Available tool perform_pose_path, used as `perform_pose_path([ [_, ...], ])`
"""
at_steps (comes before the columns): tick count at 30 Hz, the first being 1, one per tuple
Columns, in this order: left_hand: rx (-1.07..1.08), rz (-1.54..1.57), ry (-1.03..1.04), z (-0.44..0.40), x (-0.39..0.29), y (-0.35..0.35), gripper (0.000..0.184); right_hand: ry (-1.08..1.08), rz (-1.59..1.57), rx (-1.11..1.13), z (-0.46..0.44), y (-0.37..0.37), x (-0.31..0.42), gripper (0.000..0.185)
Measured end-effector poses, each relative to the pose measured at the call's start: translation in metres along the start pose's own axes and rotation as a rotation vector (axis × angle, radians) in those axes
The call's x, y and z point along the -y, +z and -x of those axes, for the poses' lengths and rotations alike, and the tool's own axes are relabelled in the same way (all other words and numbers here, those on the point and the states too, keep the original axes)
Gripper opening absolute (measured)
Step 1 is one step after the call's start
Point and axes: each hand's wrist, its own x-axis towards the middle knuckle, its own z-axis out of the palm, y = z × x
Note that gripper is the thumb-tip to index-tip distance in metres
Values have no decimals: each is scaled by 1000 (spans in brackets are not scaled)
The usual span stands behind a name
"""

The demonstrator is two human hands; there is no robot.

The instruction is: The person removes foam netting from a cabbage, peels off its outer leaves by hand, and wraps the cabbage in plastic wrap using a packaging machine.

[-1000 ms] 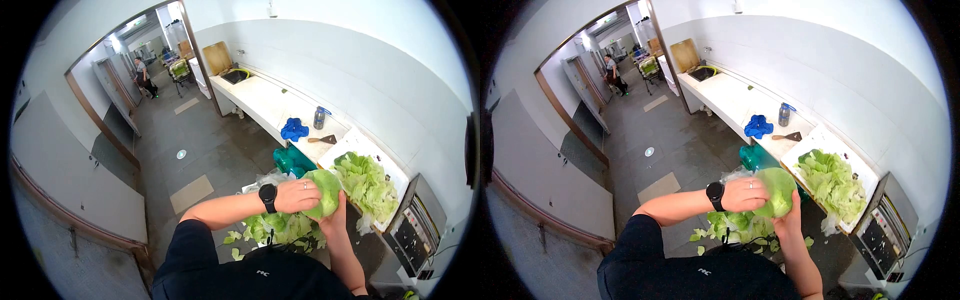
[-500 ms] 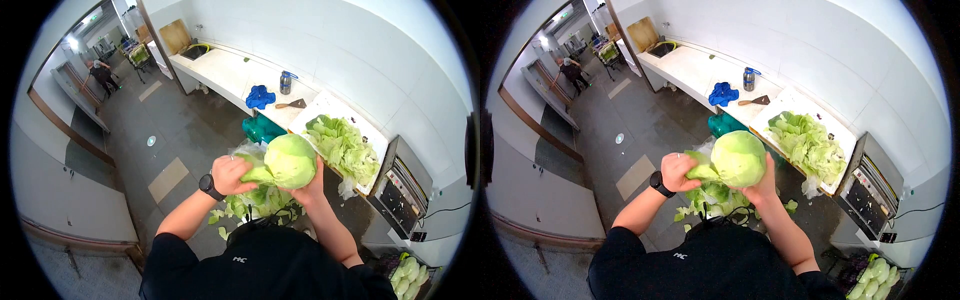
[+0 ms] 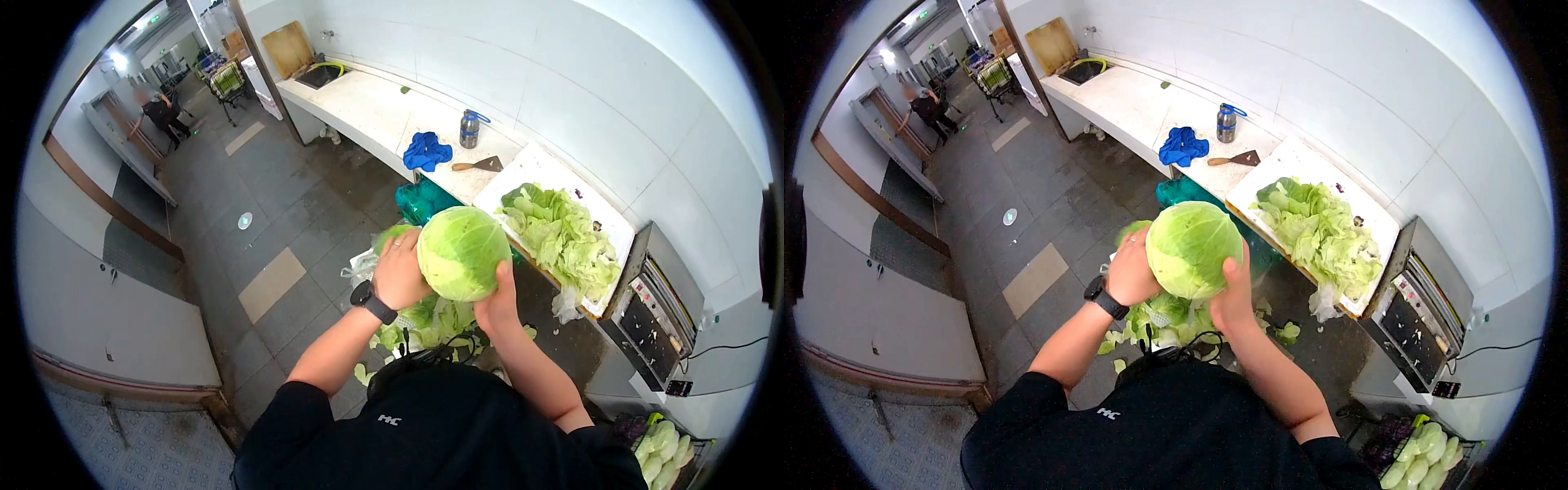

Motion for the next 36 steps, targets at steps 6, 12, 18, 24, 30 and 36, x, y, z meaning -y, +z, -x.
perform_pose_path([
  [6, -13, 40, 41, -5, 0, 7, 29, 76, 244, 101, -7, -11, 42, 85],
  [12, 281, -326, 110, -5, -4, 12, 33, 174, 131, -91, -10, -30, 26, 75],
  [18, 221, -317, 101, 5, 1, 24, 31, 479, -167, -189, -4, -22, 30, 72],
  [24, 3, -189, 77, 15, 19, 44, 31, 451, -347, -142, -1, -21, 17, 75],
  [30, -117, 41, -195, 40, 46, 96, 28, 409, -433, -137, 6, -15, -4, 77],
  [36, 45, 436, -548, 57, 118, 127, 60, 264, -556, -41, -15, -7, 37, 82],
])
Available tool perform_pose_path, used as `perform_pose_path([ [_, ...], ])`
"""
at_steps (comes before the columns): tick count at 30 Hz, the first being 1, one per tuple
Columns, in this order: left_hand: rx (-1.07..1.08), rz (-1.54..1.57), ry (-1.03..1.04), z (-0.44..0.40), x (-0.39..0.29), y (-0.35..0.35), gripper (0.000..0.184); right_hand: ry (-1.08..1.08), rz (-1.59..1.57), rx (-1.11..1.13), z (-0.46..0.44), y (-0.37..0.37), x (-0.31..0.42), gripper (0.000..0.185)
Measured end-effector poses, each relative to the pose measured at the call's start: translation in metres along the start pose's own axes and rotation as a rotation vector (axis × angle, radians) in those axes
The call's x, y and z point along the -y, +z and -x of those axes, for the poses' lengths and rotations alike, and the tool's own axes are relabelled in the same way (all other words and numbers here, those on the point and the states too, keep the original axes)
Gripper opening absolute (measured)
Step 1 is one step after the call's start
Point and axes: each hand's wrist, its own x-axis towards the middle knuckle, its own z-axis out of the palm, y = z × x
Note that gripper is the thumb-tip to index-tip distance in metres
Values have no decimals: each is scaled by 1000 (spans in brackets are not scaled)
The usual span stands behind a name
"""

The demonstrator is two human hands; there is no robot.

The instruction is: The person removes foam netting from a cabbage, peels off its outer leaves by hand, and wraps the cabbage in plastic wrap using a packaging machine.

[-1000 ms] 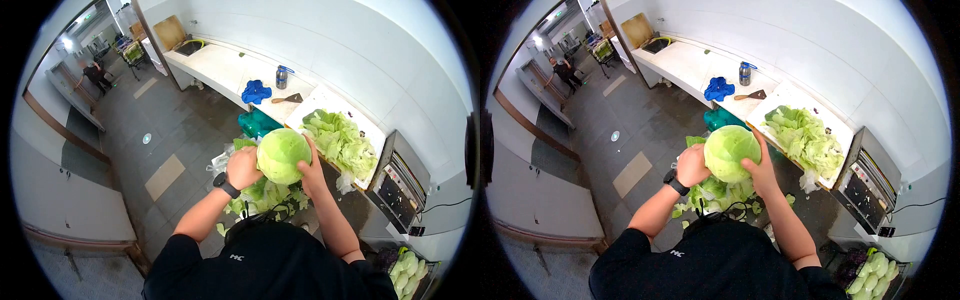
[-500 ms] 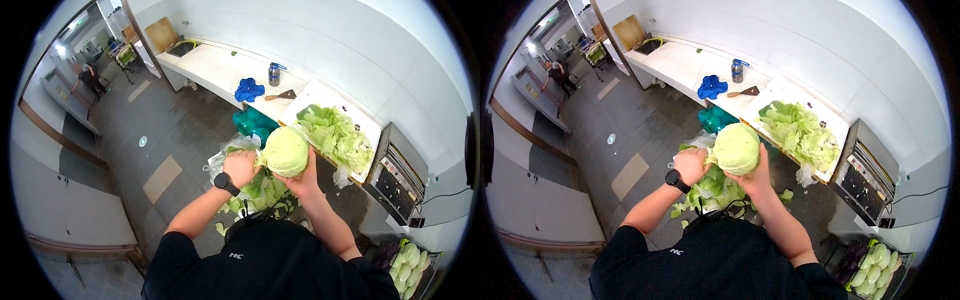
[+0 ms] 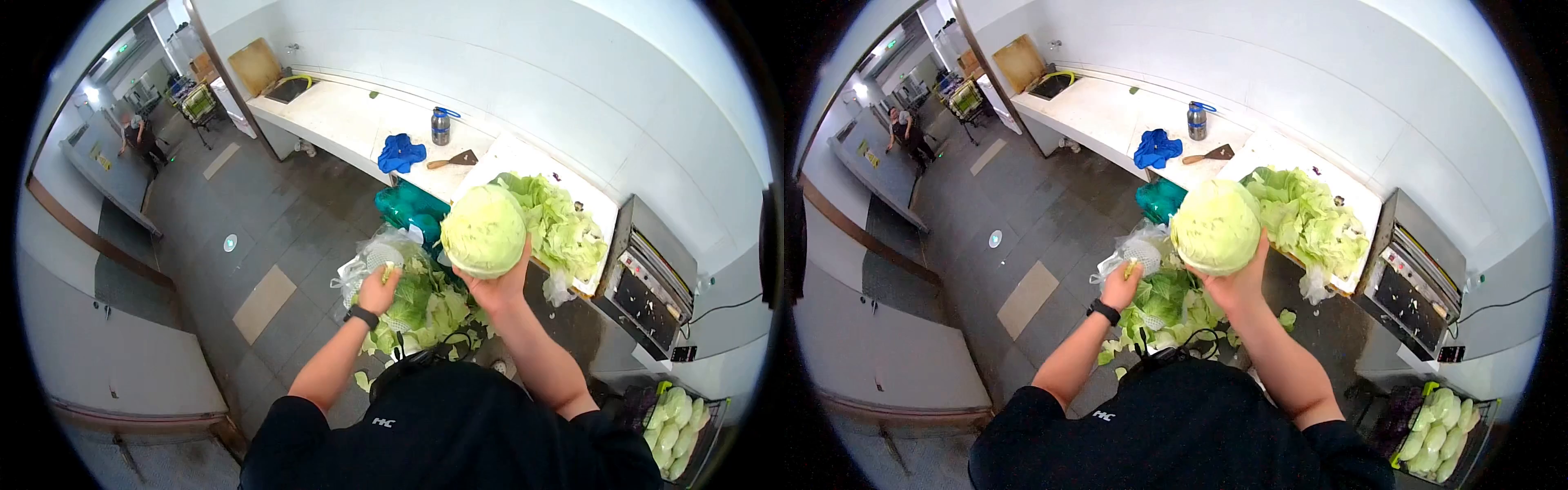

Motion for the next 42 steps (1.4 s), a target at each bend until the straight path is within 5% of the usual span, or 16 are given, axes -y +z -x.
perform_pose_path([
  [1, 4, -242, 115, -4, 6, 1, 70, -25, 54, -29, 1, 3, 4, 84],
  [2, 166, -503, -41, 0, -18, -11, 94, -45, 66, -49, 3, 8, 5, 84],
  [6, 234, -243, 379, -10, -74, -20, 100, -137, 67, -30, 2, 7, -7, 66],
  [8, 348, 994, 245, 20, -146, -20, 101, -224, 205, -27, 2, -1, -19, 63],
  [11, 163, 1326, 155, 33, -172, -14, 94, -379, 581, -7, 1, -10, -9, 59],
  [13, 265, 1336, 213, 14, -166, -36, 89, 45, 552, 1, -1, -20, 27, 66],
  [15, 567, 1285, 136, 2, -166, -45, 85, 182, 516, -33, -12, -27, 38, 77],
  [17, 596, 1242, 196, -20, -176, -49, 85, 512, 348, 193, -27, -20, 42, 85],
  [19, 611, 405, 408, -40, -196, -60, 84, 505, 258, 129, -33, -25, 32, 82],
  [21, 239, -229, 578, -37, -224, -74, 81, 344, 20, 132, -38, -33, 27, 73],
  [24, -38, -305, 630, -3, -262, -61, 84, 292, 102, 141, -39, -47, 31, 68],
  [28, -100, -198, 533, 27, -277, -14, 95, 62, 295, 261, -44, -48, 40, 74],
  [30, -130, -158, 754, 24, -280, -14, 95, 120, 239, 369, -47, -44, 62, 78],
  [33, -11, -309, 759, 18, -288, -4, 92, 341, 36, 553, -64, -69, 83, 78],
  [36, -117, -415, 621, 31, -292, 17, 82, 423, -43, 326, -71, -95, 74, 66],
  [42, -181, -323, 529, 36, -296, 28, 37, 410, -1, 311, -69, -109, 81, 68],
])
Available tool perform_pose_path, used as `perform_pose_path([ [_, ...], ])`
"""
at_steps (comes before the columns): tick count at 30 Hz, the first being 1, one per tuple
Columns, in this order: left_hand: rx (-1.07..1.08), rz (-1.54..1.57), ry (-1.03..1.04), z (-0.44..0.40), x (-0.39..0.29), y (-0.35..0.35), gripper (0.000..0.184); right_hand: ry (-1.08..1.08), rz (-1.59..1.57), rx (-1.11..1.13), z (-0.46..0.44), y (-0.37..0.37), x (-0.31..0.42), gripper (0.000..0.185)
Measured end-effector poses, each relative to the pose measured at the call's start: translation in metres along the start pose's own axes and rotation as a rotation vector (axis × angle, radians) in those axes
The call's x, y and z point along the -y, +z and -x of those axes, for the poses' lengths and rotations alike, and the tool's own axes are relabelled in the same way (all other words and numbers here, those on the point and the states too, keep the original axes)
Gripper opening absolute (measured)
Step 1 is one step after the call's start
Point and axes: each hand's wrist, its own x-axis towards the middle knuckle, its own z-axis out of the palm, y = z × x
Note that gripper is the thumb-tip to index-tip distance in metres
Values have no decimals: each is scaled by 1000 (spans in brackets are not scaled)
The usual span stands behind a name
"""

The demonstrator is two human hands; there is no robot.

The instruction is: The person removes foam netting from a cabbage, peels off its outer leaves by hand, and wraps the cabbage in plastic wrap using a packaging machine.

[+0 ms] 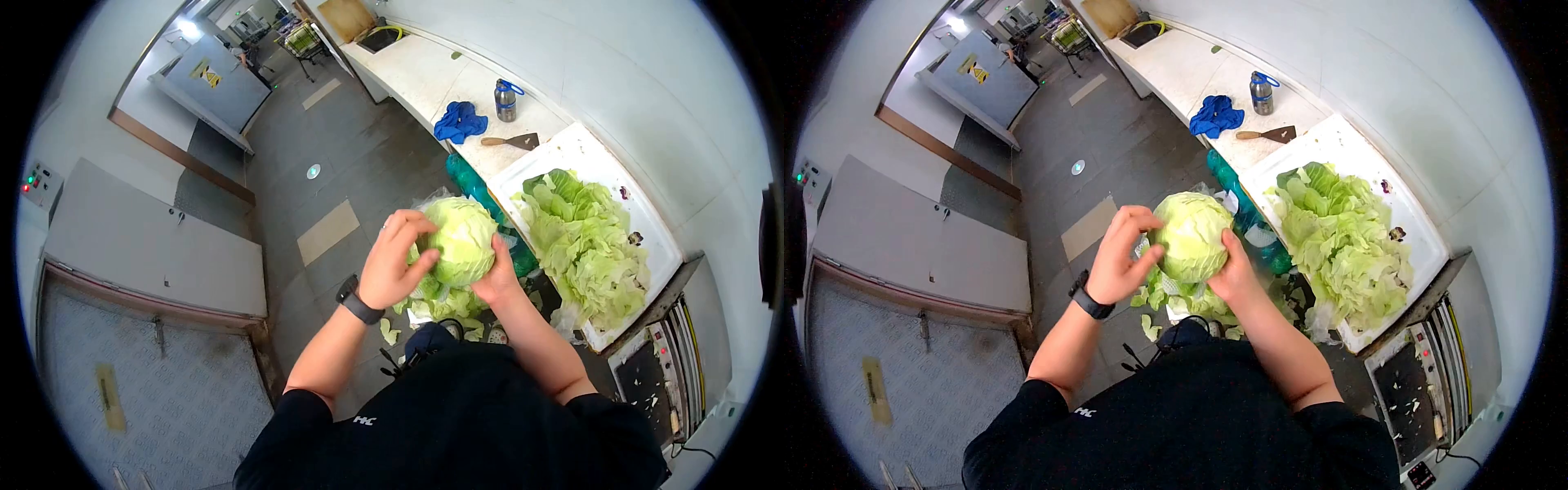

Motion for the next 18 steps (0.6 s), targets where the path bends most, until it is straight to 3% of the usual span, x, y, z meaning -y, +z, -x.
perform_pose_path([
  [1, 4, -2, -3, -1, 1, -1, 37, 13, -51, 74, 3, -3, 3, 62],
  [3, 155, 90, -62, -5, -1, -4, 26, 17, -56, 32, 8, -4, 4, 61],
  [5, 164, 126, -49, -12, -5, -5, 21, 13, -58, -5, 6, -5, 9, 60],
  [7, 289, 262, -298, -13, -5, -8, 21, 66, -122, 97, 8, -11, 9, 60],
  [11, 283, 204, -227, -8, 12, -2, 25, 15, 24, -74, 4, -1, 2, 75],
  [13, 1, -186, 211, -7, 12, 6, 26, 11, -154, -45, 3, -1, -1, 59],
  [17, -112, -8, 187, 5, 23, 20, 29, 1, -75, -160, 0, 7, 0, 71],
  [18, -110, 62, 88, 4, 16, 19, 28, 19, -92, -141, 2, 9, 3, 71],
])
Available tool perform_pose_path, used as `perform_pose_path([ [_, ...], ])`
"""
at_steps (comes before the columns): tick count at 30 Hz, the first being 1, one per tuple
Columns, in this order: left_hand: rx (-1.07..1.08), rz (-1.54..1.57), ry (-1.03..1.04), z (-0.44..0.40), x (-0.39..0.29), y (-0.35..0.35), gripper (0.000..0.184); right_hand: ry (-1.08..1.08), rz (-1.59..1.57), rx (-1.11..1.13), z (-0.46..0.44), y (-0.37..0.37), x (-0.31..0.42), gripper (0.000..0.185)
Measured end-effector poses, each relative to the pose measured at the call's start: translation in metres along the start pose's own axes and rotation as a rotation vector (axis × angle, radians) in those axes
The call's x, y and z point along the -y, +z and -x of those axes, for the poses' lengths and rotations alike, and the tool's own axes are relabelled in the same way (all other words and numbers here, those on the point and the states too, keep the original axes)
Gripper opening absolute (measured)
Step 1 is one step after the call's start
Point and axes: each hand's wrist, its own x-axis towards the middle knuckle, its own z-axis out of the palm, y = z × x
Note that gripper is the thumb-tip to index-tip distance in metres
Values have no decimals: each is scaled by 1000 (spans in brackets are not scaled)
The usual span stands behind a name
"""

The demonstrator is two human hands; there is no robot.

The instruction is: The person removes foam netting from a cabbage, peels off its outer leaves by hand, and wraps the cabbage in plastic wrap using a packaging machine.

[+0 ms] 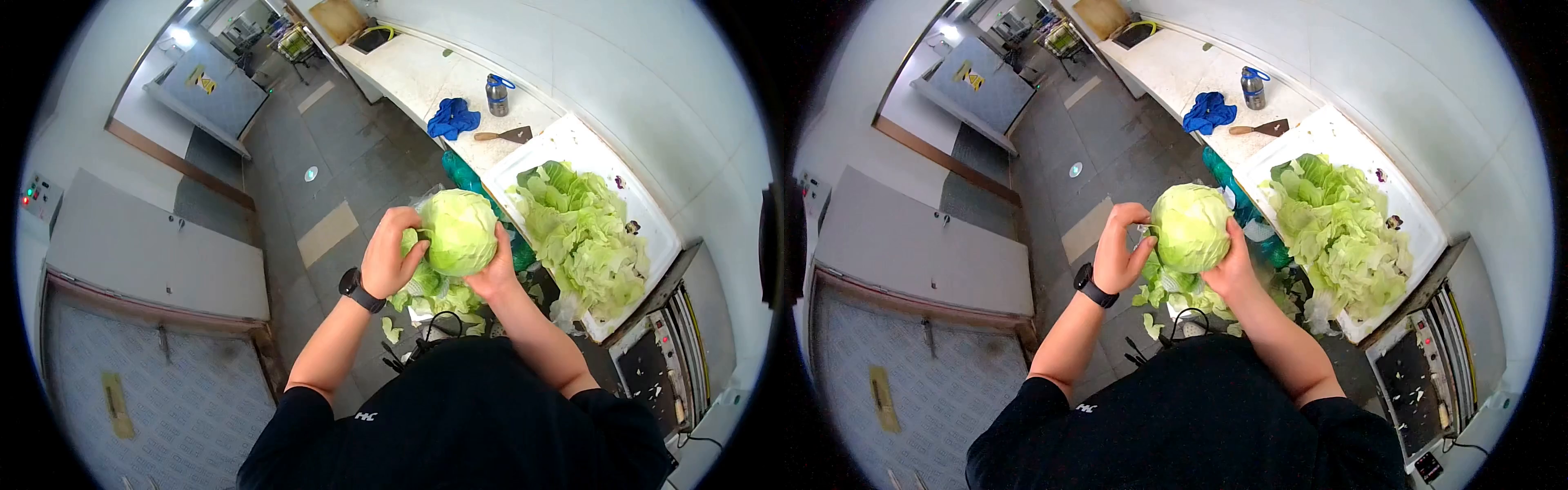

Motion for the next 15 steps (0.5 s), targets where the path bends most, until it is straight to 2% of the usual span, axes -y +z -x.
perform_pose_path([
  [1, -4, 63, -102, -1, -4, -1, 28, 21, -16, 19, 2, 2, 2, 72],
  [2, -9, 57, -107, 0, -4, -3, 28, 29, -15, 22, 4, 3, 4, 72],
  [5, 73, -23, -28, 7, 0, -10, 28, 35, -94, 77, 7, 9, 2, 66],
  [8, 50, -188, 151, 24, -1, -9, 30, 68, -95, 63, 9, 20, 5, 74],
  [9, 51, -186, 155, 29, -4, -11, 30, 76, -144, 87, 11, 24, 7, 75],
  [11, 149, -222, 194, 43, -9, -16, 28, 76, -192, 112, 12, 25, 12, 76],
  [15, 232, -269, 77, 76, -9, -19, 32, 68, -260, 89, 13, 20, 21, 81],
])
